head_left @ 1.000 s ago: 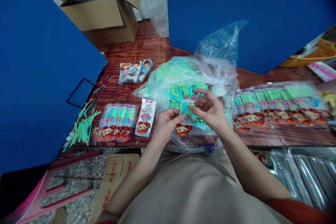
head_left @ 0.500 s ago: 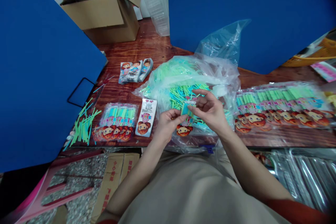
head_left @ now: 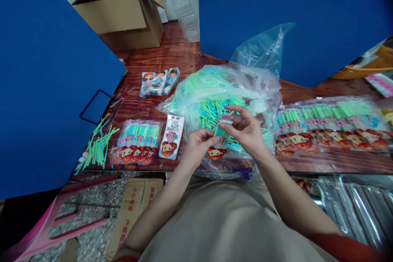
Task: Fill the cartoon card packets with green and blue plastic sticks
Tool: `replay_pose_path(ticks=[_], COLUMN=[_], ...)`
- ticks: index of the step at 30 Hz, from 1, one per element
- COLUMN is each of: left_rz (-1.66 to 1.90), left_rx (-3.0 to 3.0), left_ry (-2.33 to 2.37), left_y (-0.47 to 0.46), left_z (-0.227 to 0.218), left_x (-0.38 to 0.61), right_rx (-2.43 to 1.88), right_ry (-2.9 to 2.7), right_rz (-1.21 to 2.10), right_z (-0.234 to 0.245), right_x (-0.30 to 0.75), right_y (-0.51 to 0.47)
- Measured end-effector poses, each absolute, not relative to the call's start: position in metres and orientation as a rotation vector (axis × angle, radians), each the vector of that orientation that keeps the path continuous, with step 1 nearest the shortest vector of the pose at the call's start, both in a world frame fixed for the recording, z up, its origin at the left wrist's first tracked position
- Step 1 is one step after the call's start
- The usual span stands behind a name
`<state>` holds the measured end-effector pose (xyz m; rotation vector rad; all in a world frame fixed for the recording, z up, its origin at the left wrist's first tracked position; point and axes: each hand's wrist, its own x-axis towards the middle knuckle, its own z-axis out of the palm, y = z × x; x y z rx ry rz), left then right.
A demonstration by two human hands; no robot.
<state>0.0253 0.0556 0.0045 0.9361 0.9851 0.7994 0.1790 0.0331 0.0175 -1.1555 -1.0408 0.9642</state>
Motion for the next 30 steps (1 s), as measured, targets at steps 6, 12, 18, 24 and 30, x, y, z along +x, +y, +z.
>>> replay_pose_path(ticks=[6,12,18,24,30], left_rz=[0.799,0.92,1.174,0.86,0.448], left_rx=[0.967,1.107,1.29,1.457,1.817], left_ry=[0.973,1.093,1.525,2.106,2.562], left_y=[0.05,0.064,0.098,0.117,0.107], left_z=[0.003,0.03,0.025,-0.007,-0.003], left_x=[0.026,-0.035,-0.154,-0.205,-0.19], right_rx=[-1.26,-1.223,-1.334,-1.419,-1.466], right_ry=[-1.049,-0.927,-0.993,-1.278,-1.412], right_rz=[0.854,0.938,1.053,0.886,0.748], right_z=[0.018,0.01,-0.008,-0.03,-0.039], right_x=[0.181,0.189,0.191,0.187,0.19], right_y=[0.029,0.028,0.032,0.042,0.047])
